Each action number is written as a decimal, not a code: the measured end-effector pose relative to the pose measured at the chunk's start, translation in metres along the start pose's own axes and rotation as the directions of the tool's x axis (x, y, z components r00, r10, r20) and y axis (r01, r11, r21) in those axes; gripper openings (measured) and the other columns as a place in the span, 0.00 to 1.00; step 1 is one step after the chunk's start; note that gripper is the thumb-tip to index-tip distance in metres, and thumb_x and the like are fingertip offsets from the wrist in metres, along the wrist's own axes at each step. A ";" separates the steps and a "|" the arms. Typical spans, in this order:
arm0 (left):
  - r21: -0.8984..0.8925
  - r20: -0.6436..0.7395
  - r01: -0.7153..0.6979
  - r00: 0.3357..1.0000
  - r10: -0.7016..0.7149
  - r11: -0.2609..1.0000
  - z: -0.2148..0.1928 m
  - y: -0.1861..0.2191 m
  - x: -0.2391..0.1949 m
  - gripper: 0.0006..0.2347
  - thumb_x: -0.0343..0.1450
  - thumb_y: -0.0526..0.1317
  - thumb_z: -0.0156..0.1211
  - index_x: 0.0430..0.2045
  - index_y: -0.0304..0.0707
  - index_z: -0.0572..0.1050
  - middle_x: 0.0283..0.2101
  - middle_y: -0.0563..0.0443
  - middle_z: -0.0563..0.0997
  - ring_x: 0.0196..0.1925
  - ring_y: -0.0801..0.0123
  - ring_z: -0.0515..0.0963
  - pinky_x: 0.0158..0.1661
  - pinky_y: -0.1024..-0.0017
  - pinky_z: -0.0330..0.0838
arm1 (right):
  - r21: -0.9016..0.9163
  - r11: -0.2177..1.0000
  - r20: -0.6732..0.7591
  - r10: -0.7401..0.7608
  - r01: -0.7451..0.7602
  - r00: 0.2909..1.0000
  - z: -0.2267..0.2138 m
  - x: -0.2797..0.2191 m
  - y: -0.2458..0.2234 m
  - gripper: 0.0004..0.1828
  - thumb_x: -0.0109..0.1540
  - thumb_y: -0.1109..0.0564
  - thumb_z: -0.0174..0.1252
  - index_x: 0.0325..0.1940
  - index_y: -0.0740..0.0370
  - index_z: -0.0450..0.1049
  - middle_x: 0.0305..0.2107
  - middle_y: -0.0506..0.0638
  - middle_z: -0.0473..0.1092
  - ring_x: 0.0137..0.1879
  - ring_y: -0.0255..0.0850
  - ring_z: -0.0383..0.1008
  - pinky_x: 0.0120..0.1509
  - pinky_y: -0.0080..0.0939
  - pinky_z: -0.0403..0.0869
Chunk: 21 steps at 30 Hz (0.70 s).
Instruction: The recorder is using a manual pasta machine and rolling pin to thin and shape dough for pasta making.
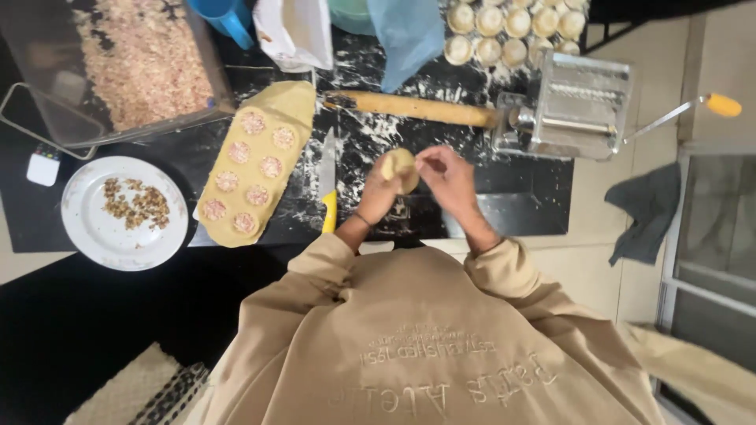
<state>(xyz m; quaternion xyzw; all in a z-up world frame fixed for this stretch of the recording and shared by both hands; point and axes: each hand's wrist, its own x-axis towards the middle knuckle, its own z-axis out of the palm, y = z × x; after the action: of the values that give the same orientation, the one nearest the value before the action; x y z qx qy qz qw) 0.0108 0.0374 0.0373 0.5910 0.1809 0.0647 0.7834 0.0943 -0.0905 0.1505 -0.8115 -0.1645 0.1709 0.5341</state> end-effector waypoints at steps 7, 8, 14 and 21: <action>-0.594 -0.043 0.141 0.978 -0.206 0.792 -0.073 0.031 -0.014 0.14 0.74 0.35 0.62 0.53 0.31 0.75 0.47 0.51 0.83 0.47 0.69 0.83 0.48 0.68 0.79 | -0.236 0.812 0.232 -0.486 0.534 0.842 0.060 0.132 -0.110 0.10 0.66 0.62 0.63 0.51 0.66 0.75 0.42 0.56 0.76 0.44 0.46 0.80 0.49 0.42 0.78; -0.597 -0.049 0.126 0.980 -0.193 0.793 -0.079 0.041 -0.016 0.14 0.74 0.36 0.62 0.53 0.31 0.75 0.48 0.50 0.82 0.47 0.68 0.83 0.48 0.68 0.79 | -0.289 0.727 0.313 -0.542 0.622 0.780 0.079 0.155 -0.111 0.09 0.66 0.64 0.61 0.52 0.65 0.75 0.43 0.58 0.75 0.46 0.52 0.79 0.51 0.46 0.77; -0.635 -0.088 0.086 0.979 -0.183 0.767 -0.108 0.065 -0.045 0.17 0.75 0.35 0.60 0.58 0.31 0.70 0.52 0.49 0.80 0.52 0.68 0.81 0.50 0.67 0.78 | -0.593 0.386 0.594 -0.384 0.707 0.707 0.180 0.293 -0.045 0.09 0.65 0.61 0.58 0.49 0.62 0.77 0.47 0.61 0.75 0.51 0.57 0.78 0.55 0.51 0.76; -0.734 -0.159 0.019 0.967 -0.200 0.679 -0.135 0.050 -0.071 0.20 0.74 0.34 0.62 0.61 0.32 0.68 0.55 0.50 0.79 0.55 0.69 0.80 0.55 0.68 0.76 | -0.529 0.396 0.643 -0.390 0.751 0.659 0.272 0.344 -0.055 0.10 0.65 0.60 0.59 0.50 0.63 0.78 0.46 0.61 0.76 0.50 0.56 0.78 0.54 0.51 0.76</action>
<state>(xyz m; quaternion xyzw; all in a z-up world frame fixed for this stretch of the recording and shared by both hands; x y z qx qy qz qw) -0.0975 0.1514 0.0672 0.2089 0.2637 0.1506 0.9296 0.2717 0.3053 0.0653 -0.7856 -0.6057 0.0539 0.1146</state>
